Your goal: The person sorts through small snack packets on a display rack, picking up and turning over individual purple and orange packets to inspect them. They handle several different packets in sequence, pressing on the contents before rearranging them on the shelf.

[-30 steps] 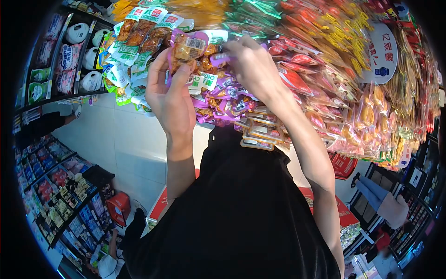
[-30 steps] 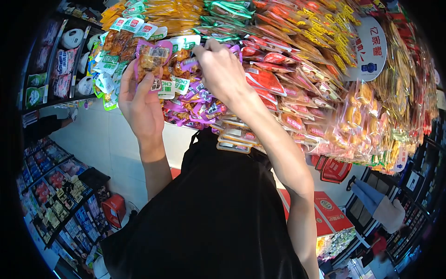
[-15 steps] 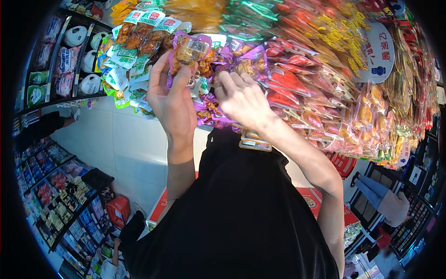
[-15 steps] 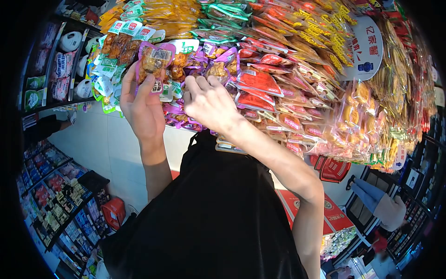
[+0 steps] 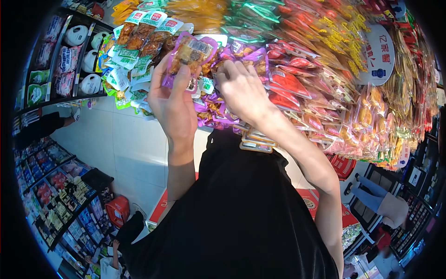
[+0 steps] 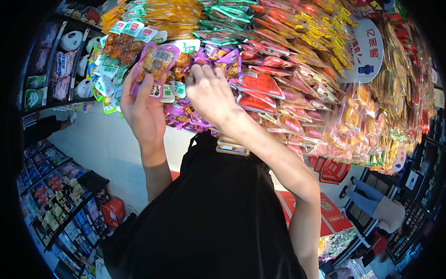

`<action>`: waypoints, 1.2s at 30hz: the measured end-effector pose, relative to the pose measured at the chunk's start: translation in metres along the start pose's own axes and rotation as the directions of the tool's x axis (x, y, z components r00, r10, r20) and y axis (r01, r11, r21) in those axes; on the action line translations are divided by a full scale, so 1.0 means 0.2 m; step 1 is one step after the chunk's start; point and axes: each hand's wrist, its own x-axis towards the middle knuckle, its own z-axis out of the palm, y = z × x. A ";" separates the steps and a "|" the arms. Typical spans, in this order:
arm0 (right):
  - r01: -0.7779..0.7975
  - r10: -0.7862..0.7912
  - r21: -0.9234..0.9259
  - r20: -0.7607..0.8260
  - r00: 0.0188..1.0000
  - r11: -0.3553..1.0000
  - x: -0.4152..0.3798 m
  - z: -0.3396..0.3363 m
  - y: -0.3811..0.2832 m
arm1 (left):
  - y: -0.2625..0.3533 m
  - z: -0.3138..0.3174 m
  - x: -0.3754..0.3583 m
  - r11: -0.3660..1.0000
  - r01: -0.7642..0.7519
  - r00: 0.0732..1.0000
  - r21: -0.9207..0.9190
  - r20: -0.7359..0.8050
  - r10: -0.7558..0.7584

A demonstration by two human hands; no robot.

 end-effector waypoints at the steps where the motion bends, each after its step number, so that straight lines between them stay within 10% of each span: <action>1: -0.021 0.021 0.014 0.036 0.999 1.000 0.00 -0.03 0.00 | 0.00 0.00 0.00 1.000 -0.002 1.000 0.000 -0.002 0.002; 5: -0.154 0.120 0.259 0.139 0.983 0.954 0.01 -0.17 0.10 | 0.01 0.03 -0.04 0.999 0.032 0.998 0.012 0.053 -0.032; 11: -0.406 0.411 0.897 0.308 0.858 0.175 0.06 -0.45 0.10 | 0.02 0.06 -0.12 0.994 0.051 0.988 0.094 0.142 -0.064; 20: -0.450 0.342 0.873 0.371 0.863 0.191 -0.07 -0.53 0.07 | 0.10 0.10 -0.12 0.951 0.092 0.936 0.297 0.301 -0.184; 28: -0.336 0.269 0.941 0.332 0.904 -0.032 -0.14 -0.60 0.05 | 0.18 0.08 -0.14 0.875 0.286 0.684 0.391 0.556 -0.472; 36: -0.432 0.157 0.900 0.418 0.895 0.061 -0.18 -0.62 0.09 | 0.15 0.03 -0.19 0.870 0.107 0.687 0.481 0.597 -0.414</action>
